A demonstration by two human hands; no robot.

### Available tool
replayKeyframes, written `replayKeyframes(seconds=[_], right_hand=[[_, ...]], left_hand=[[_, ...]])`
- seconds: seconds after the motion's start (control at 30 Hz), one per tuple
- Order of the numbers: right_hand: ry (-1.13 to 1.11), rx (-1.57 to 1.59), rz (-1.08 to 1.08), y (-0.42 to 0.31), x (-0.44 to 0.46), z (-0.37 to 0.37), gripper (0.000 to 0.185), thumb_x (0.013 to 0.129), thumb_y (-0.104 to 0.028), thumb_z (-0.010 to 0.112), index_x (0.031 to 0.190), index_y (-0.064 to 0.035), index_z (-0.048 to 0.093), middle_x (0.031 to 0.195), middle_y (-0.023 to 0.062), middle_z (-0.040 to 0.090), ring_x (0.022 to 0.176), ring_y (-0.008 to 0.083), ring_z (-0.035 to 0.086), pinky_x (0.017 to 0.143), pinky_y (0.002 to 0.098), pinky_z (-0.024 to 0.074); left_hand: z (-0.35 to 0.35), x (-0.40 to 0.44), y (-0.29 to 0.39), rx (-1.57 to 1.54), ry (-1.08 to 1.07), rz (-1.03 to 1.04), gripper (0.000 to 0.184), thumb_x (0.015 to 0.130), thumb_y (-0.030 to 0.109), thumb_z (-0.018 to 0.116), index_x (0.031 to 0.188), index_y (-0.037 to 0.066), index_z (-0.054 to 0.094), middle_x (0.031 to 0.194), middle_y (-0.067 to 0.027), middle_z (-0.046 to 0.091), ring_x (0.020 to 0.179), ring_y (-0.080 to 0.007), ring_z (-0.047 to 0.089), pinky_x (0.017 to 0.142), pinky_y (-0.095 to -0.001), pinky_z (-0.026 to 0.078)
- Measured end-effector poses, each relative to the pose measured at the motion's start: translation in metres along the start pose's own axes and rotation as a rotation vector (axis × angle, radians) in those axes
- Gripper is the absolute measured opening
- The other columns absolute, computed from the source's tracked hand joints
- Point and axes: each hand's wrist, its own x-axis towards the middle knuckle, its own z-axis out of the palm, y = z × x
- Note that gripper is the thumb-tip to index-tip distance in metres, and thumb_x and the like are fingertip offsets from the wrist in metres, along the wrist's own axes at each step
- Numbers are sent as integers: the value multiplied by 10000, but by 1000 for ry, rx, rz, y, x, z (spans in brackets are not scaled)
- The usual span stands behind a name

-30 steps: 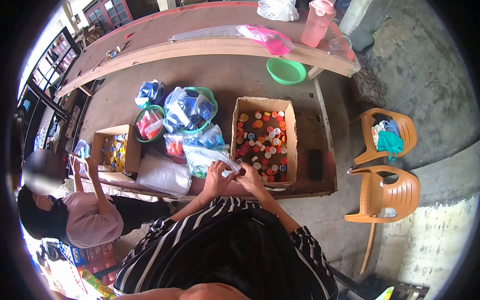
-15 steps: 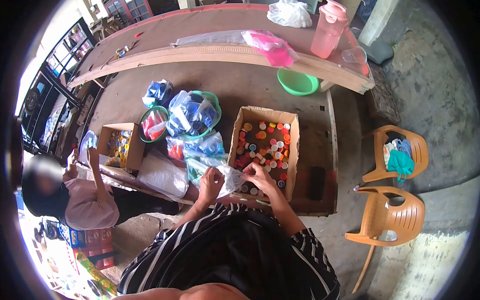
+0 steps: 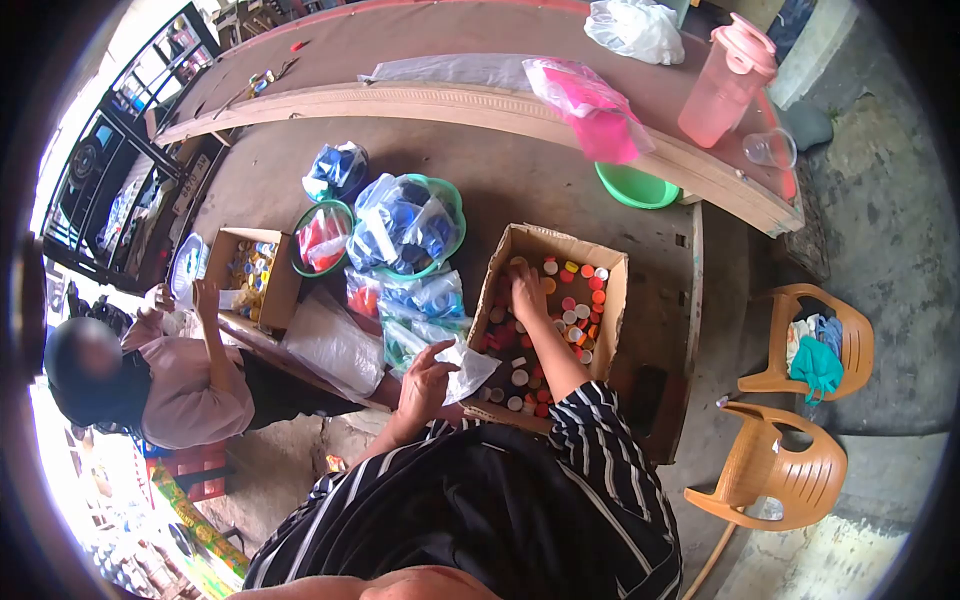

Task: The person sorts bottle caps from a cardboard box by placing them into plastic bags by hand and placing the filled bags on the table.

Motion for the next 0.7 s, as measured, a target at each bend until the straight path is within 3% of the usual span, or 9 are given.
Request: replayKeyframes(seconds=[0.1, 0.2, 0.3, 0.43, 0.47, 0.6, 0.7], right_hand=[[45, 121, -33, -2, -5, -11, 229, 855, -75, 595, 1078, -51, 644, 1111, 155, 639, 1039, 359, 604, 891, 446, 510], [-208, 44, 12, 16, -18, -26, 144, 864, -106, 628, 996, -61, 664, 976, 152, 675, 984, 361, 636, 858, 436, 515], [-378, 501, 336, 9, -33, -71, 119, 887, -122, 659, 997, -79, 676, 924, 185, 682, 1032, 335, 638, 865, 394, 499], [-132, 364, 63, 39, -60, -74, 89, 858, -72, 714, 935, -71, 670, 912, 107, 665, 859, 242, 662, 800, 356, 523], [-107, 410, 74, 43, -65, -75, 106, 866, -55, 716, 951, -60, 652, 968, 68, 648, 809, 192, 649, 775, 334, 528], [-239, 786, 428, 43, -63, -86, 147, 961, -68, 601, 1105, -47, 587, 976, 66, 648, 816, 147, 658, 740, 297, 514], [-226, 664, 425, 25, -49, -88, 143, 964, -95, 582, 1100, -52, 577, 920, 105, 690, 755, 200, 692, 720, 336, 540]], left_hand=[[-4, 3, 0, 19, 31, -11, 270, 752, -77, 583, 961, 31, 714, 1192, -104, 666, 954, -328, 647, 836, -408, 538], [-2, 7, -4, 15, 52, -23, 310, 763, -69, 592, 1047, 12, 688, 1134, -110, 684, 944, -325, 653, 840, -403, 536], [2, 13, -2, -12, 70, -40, 283, 776, -49, 610, 1040, 17, 690, 1119, -107, 687, 942, -321, 659, 839, -401, 535], [7, 19, 1, -27, -33, -170, 285, 779, 32, 660, 1063, 49, 670, 1126, -91, 667, 920, -319, 672, 793, -394, 547], [9, 21, 4, -33, -59, -203, 292, 778, 47, 669, 1070, 57, 663, 1127, -89, 661, 914, -322, 673, 784, -395, 549], [9, 34, 14, -18, -79, -209, 343, 783, 21, 606, 1121, 73, 638, 1149, -88, 646, 935, -354, 663, 769, -430, 550], [5, 41, 19, -15, -76, -189, 391, 763, -16, 557, 1134, 68, 647, 1167, -88, 651, 945, -352, 667, 773, -433, 553]])
